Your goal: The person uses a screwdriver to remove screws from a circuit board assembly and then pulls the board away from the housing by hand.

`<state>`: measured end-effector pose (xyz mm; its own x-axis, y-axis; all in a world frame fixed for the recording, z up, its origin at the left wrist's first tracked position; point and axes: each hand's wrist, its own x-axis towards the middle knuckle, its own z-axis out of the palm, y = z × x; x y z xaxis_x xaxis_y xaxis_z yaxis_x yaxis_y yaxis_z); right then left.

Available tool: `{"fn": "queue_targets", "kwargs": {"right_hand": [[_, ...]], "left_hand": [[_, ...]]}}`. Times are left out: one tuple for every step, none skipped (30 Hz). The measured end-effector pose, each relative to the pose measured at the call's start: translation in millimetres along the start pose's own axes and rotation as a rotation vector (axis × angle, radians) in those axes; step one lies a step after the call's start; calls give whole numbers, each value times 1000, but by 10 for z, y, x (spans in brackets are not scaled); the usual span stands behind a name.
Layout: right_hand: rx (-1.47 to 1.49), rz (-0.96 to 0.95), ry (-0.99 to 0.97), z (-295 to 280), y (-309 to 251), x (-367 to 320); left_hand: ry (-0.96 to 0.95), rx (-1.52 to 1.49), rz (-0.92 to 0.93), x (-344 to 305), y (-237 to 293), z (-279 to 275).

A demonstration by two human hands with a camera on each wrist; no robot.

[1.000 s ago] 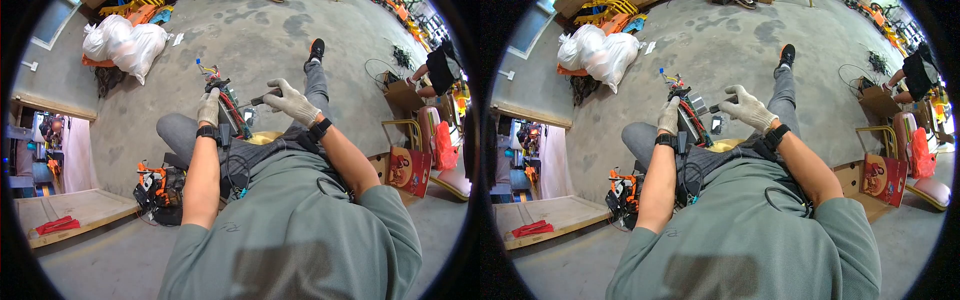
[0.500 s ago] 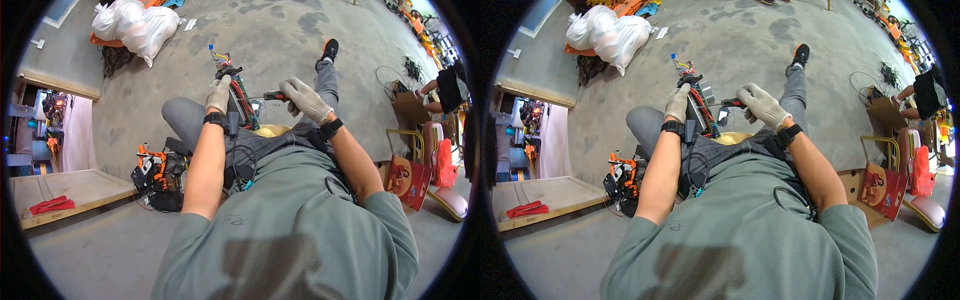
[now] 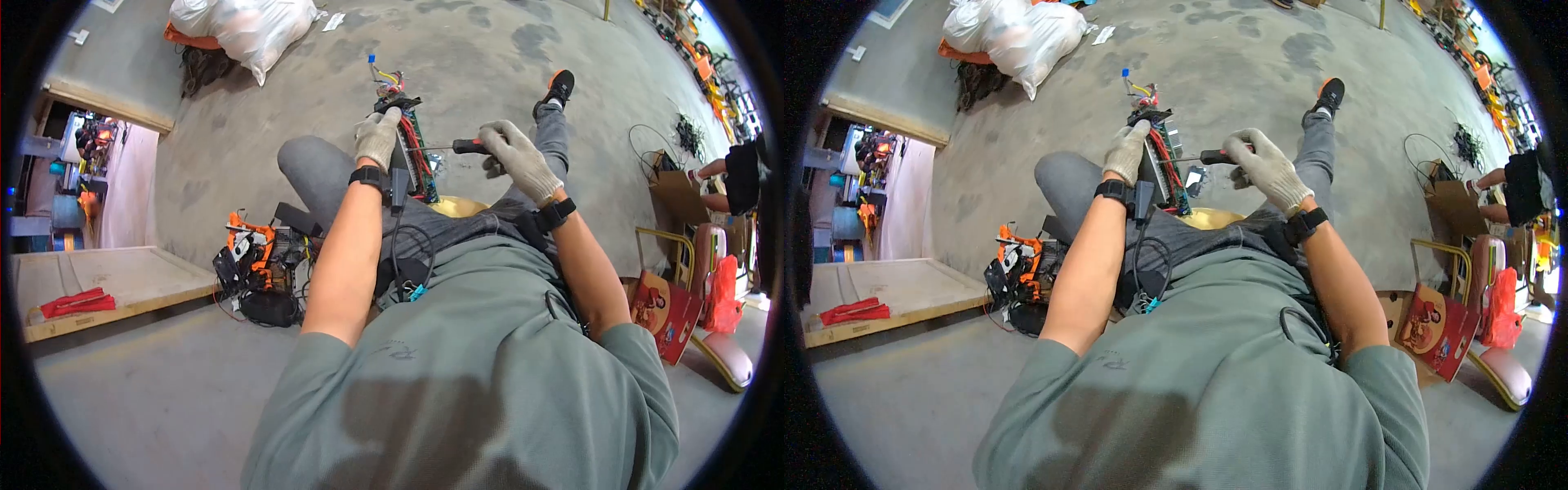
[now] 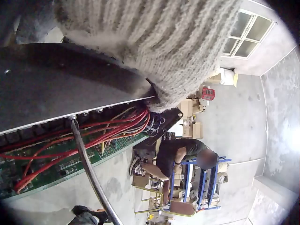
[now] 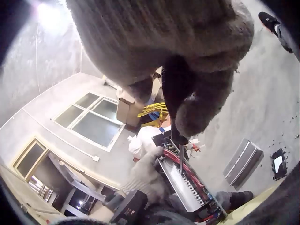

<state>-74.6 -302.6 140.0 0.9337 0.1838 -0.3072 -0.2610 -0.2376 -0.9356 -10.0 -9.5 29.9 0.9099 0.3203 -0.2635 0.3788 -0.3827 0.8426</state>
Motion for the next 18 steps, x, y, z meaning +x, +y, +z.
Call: {"fn": "queue_targets", "kwargs": {"right_hand": [[-1,36,-29,-38,-19,-3],[-3,71,-59,-56,-26,7],[-36,38,-46,-46,-18,7],[-38,37,-58,-46,36,40],[-56,-26,-39,-51,132,85],[-75,-89,-15,-45,171,110],[-98,-133,3,-53,208,132],[-100,-130,3,-56,254,141],[-109,-166,-6,-41,240,132],[-118,-204,-13,-47,214,127],[-123,-204,-7,-51,195,107],[-84,-64,15,14,48,30],[-43,73,37,40,-36,-13],[-44,70,42,-3,-13,-4],[-39,49,-8,-56,29,20],[-35,26,-60,-82,59,51],[-38,-5,-33,-65,110,70],[-39,-8,-32,-48,166,96]], "left_hand": [[-19,-57,-22,-8,3,14],[-9,-31,-15,-14,2,12],[-16,-44,-8,-12,16,12],[-24,-58,1,-16,26,7],[-53,-35,-34,-28,27,-11],[-51,-37,-36,-12,14,-15],[-57,-39,-37,6,5,-9],[-64,-41,-37,14,-12,3],[-54,-51,-38,2,-2,7],[-57,-54,-35,-2,15,2],[-51,-23,-41,-13,27,-9],[-46,8,-46,-17,30,-10],[-49,-12,-59,-19,37,-13],[-51,-14,-54,-24,47,-15],[-40,6,-52,-10,33,-3],[-26,23,-51,11,22,-3],[-49,25,-24,19,-7,-16],[-49,23,-21,9,-15,-21]]}}
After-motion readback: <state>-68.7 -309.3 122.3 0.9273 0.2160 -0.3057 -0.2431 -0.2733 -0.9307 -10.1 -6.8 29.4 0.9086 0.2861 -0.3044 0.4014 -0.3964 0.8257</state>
